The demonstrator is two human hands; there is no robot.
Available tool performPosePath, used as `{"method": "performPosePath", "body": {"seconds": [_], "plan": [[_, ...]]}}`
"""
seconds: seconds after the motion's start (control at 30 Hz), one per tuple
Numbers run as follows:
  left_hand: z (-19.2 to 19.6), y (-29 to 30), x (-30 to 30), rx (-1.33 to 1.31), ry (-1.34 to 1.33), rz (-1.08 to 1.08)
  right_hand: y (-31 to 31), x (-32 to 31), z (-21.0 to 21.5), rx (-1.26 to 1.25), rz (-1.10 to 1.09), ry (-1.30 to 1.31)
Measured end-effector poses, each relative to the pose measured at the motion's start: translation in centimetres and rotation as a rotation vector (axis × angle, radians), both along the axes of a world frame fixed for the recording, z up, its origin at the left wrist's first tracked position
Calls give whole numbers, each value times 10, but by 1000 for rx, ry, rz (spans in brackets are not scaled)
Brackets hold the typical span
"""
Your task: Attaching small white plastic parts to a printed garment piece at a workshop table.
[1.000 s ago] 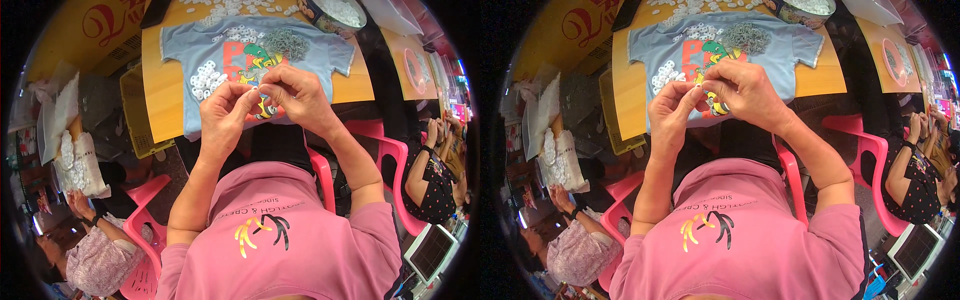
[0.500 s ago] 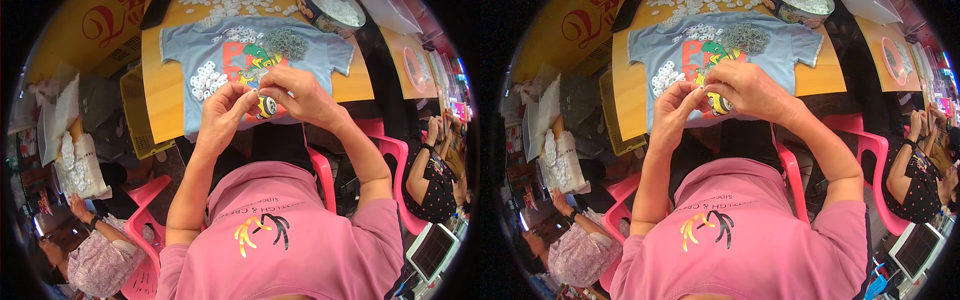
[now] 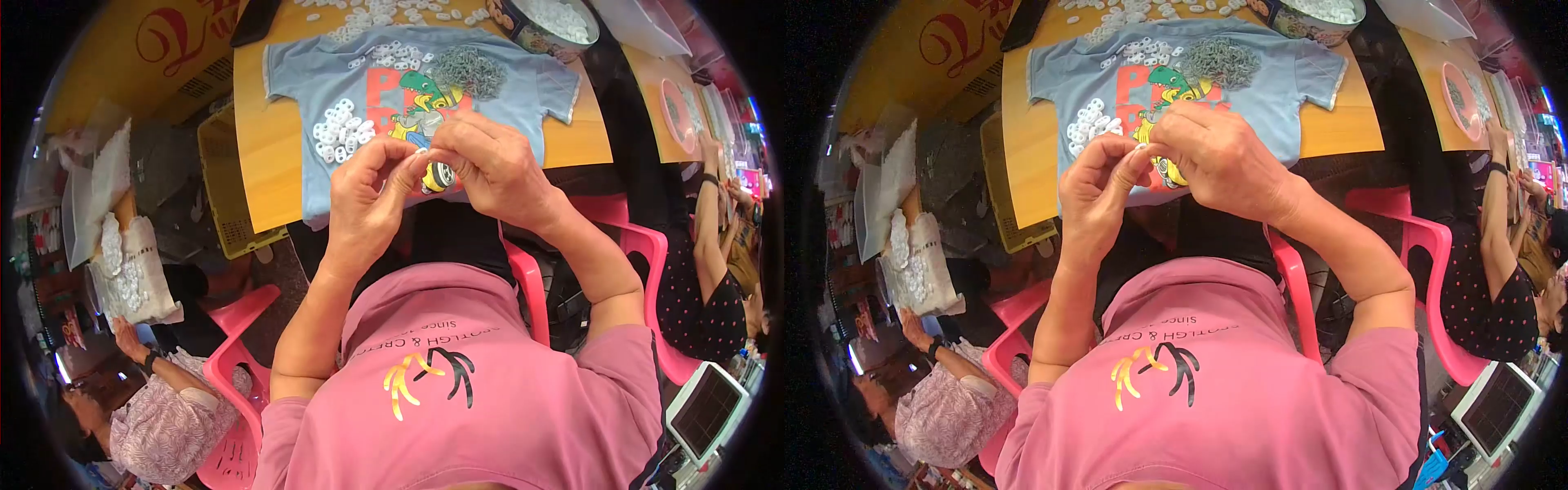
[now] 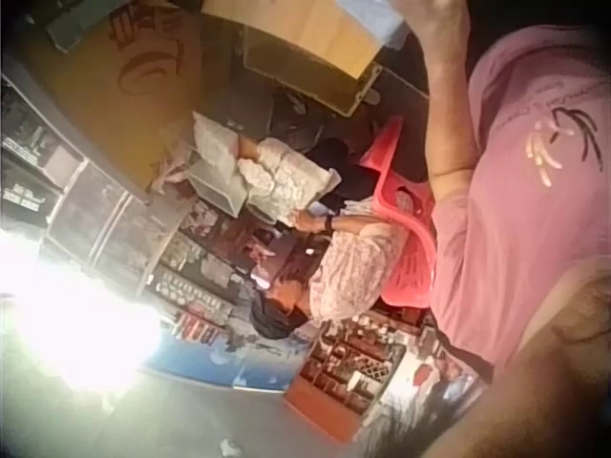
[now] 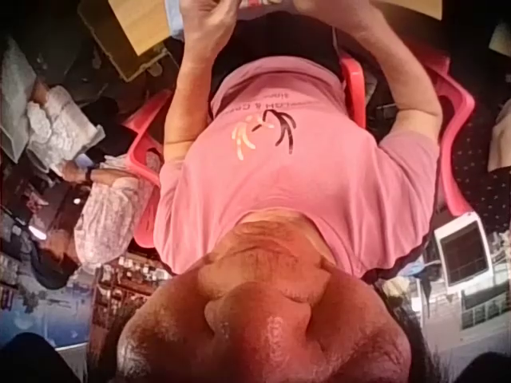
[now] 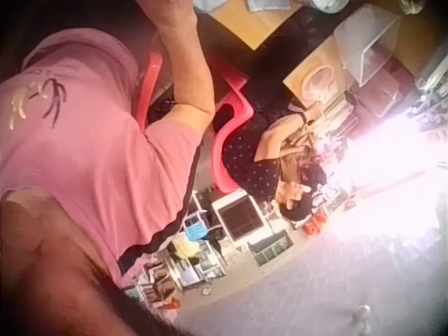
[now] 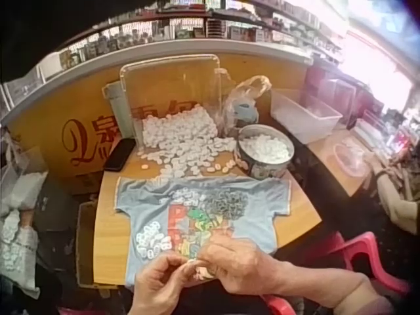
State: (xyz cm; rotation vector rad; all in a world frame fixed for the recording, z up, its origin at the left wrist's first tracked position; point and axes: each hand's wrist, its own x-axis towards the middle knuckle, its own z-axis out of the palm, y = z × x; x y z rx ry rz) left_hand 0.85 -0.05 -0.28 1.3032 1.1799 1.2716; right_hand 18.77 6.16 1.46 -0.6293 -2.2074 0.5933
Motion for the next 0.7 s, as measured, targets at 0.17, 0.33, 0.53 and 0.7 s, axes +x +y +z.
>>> {"method": "performPosePath", "body": {"seconds": [0.17, 0.33, 0.53, 0.7], "plan": [[-8, 9, 0, -97, -57, -4, 2, -4, -9, -69, -34, 33], [-7, 16, -1, -168, -138, -71, 14, 6, -2, -119, 0, -24], [-1, 13, -2, -165, -179, -90, 20, 17, 7, 99, 82, -230], [5, 6, -2, -158, -85, -101, 20, 16, 12, 145, 132, -269]]}}
